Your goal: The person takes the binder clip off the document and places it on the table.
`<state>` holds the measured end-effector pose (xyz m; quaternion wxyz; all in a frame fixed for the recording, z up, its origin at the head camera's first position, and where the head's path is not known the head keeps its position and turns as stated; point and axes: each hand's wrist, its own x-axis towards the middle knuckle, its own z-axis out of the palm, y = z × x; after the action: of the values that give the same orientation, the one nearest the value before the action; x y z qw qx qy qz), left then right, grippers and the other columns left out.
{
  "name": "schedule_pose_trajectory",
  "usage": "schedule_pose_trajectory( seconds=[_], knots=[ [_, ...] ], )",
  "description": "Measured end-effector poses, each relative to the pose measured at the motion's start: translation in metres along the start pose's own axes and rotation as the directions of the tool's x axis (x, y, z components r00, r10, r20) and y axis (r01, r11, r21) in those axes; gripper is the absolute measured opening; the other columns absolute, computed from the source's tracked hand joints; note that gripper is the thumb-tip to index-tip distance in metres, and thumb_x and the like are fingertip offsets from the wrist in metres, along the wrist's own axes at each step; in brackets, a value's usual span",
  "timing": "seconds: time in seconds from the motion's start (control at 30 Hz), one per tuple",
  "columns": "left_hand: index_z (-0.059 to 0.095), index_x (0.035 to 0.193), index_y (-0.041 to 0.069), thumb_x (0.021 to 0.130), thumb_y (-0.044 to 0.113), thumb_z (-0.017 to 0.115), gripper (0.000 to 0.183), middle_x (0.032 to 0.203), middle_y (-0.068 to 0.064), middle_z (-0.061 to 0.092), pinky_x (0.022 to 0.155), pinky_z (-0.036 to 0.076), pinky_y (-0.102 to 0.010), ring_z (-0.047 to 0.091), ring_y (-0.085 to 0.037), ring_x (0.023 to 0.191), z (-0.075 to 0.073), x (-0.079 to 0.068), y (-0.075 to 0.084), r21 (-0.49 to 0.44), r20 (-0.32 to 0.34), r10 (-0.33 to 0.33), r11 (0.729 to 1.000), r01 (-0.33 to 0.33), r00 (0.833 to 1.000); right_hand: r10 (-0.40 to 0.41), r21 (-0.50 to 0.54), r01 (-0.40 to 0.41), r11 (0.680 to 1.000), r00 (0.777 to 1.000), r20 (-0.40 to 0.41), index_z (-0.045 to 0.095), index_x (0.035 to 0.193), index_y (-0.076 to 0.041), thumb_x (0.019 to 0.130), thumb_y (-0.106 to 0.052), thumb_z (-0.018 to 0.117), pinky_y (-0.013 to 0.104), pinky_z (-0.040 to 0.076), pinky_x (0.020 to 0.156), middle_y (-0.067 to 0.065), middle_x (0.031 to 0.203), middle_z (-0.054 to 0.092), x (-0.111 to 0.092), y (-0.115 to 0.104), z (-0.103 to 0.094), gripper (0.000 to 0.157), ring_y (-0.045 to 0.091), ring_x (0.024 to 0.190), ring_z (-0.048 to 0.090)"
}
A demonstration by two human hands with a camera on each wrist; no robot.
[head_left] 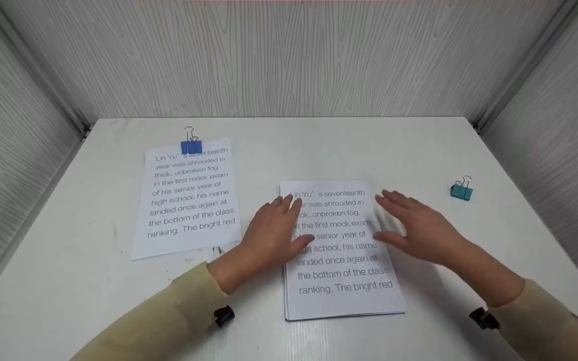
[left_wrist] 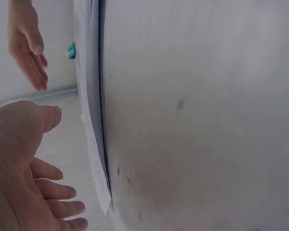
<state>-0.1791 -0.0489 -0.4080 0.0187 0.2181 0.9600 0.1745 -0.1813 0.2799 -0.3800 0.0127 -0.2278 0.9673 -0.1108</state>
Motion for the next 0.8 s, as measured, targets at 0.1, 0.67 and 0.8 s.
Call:
schedule_pose_trajectory(
  seconds=[0.1, 0.67, 0.8],
  knots=[
    [0.04, 0.163, 0.003, 0.101, 0.056, 0.064, 0.085, 0.166, -0.022, 0.038, 0.127, 0.025, -0.055, 0.036, -0.042, 0.154, 0.002, -0.018, 0.008, 0.027, 0.059, 0.018, 0.999, -0.02, 0.998, -0.044, -0.028, 0.045, 0.999, 0.998, 0.036, 0.049, 0.16, -0.012, 0.095, -0.05, 0.078, 0.063, 0.038, 0.118, 0.013, 0.166, 0.043, -0.009, -0.015, 0.008, 0.081, 0.041, 0.151, 0.042],
    [0.044, 0.16, 0.001, 0.101, 0.061, 0.06, 0.085, 0.166, -0.023, 0.037, 0.128, 0.021, -0.059, 0.032, -0.042, 0.155, 0.018, -0.036, 0.019, 0.078, 0.208, 0.048, 0.995, -0.065, 0.977, -0.083, -0.05, 0.097, 0.994, 0.97, 0.23, 0.055, 0.155, -0.007, 0.095, -0.045, 0.078, 0.059, 0.041, 0.117, 0.016, 0.163, 0.047, -0.021, -0.023, 0.033, 0.075, 0.039, 0.148, 0.046],
    [0.044, 0.16, 0.001, 0.101, 0.061, 0.059, 0.085, 0.167, -0.024, 0.037, 0.128, 0.02, -0.058, 0.032, -0.043, 0.155, 0.02, -0.028, 0.023, 0.08, 0.211, 0.05, 0.995, -0.068, 0.976, -0.037, -0.05, 0.051, 0.997, 0.968, 0.25, 0.053, 0.157, -0.009, 0.095, -0.044, 0.078, 0.061, 0.041, 0.116, 0.015, 0.165, 0.045, -0.02, -0.017, 0.03, 0.076, 0.042, 0.147, 0.046]
  ],
)
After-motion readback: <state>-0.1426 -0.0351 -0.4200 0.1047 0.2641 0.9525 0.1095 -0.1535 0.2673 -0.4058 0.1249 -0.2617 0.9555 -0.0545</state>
